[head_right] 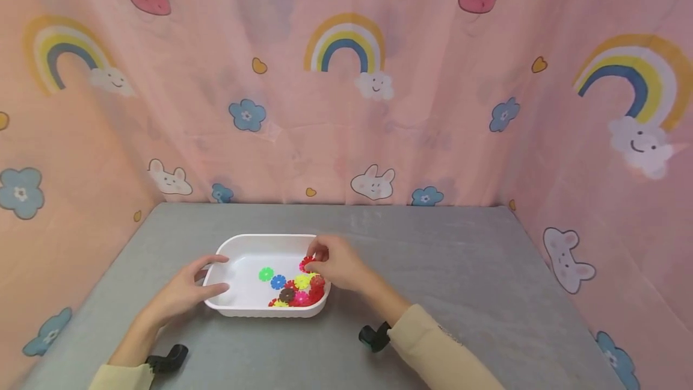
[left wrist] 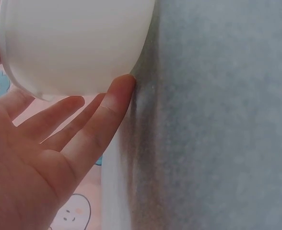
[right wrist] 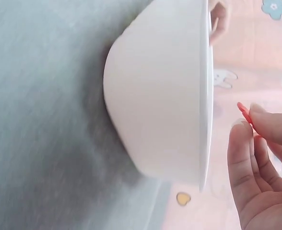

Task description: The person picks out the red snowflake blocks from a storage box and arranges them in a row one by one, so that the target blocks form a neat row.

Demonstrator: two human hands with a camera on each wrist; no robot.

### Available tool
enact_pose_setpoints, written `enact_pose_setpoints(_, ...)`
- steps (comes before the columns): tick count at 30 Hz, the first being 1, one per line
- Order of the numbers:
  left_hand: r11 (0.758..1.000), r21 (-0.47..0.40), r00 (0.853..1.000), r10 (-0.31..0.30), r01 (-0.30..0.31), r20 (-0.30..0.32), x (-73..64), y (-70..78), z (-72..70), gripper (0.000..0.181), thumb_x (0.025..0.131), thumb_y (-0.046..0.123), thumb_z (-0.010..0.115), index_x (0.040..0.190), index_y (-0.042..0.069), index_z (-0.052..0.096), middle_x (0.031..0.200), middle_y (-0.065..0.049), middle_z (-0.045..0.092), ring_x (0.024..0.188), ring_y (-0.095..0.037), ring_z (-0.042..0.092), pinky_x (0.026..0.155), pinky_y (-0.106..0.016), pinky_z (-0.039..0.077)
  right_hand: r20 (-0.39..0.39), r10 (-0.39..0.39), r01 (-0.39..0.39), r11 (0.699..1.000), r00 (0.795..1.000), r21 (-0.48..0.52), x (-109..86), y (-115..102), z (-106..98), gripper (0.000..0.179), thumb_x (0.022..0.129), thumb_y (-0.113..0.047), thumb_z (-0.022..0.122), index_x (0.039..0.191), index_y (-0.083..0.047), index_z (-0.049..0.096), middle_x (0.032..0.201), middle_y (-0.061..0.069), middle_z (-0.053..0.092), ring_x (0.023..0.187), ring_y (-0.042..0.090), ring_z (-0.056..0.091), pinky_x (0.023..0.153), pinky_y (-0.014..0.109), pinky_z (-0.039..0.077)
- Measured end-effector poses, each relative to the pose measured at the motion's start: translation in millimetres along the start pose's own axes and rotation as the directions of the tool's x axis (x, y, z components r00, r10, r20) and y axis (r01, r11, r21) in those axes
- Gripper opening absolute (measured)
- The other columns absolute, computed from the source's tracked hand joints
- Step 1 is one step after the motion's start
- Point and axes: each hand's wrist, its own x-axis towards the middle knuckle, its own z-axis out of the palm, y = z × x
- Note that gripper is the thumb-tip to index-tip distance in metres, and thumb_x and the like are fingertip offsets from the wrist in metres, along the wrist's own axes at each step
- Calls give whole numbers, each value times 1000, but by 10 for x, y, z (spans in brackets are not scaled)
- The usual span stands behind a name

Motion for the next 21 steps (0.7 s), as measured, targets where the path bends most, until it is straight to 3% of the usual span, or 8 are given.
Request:
enact_pose_setpoints(8,1000,-6,1000,-11,11,6,5,-8,-7,60,90,32,78,141,14,53,156,-25,40,134,-50,47,103,-67,41,-118,56,-53,998,991,29,-13,140,-250,17,89,-10,78,102,-8,69,87,4,61,74,20,60,63,27,57)
enact_pose_setpoints(14,1000,-4,1000,-8,8,8,-3,8,-5,60,90,31,77,141,13,52,157,-26,37,136,-53,43,105,-68,38,-201,123,-121,992,972,21,89,314,-444,20,89,-10,78,106,-6,68,89,7,62,73,20,63,67,29,59)
enact_pose_setpoints(21,1000,-7,1000,-2,2,15,-23,20,1,58,90,30,77,140,12,53,157,-27,37,136,-54,43,105,-68,39,-221,161,-168,986,962,-15,193,604,-454,19,90,-11,78,106,-6,68,86,7,62,69,19,63,63,30,57)
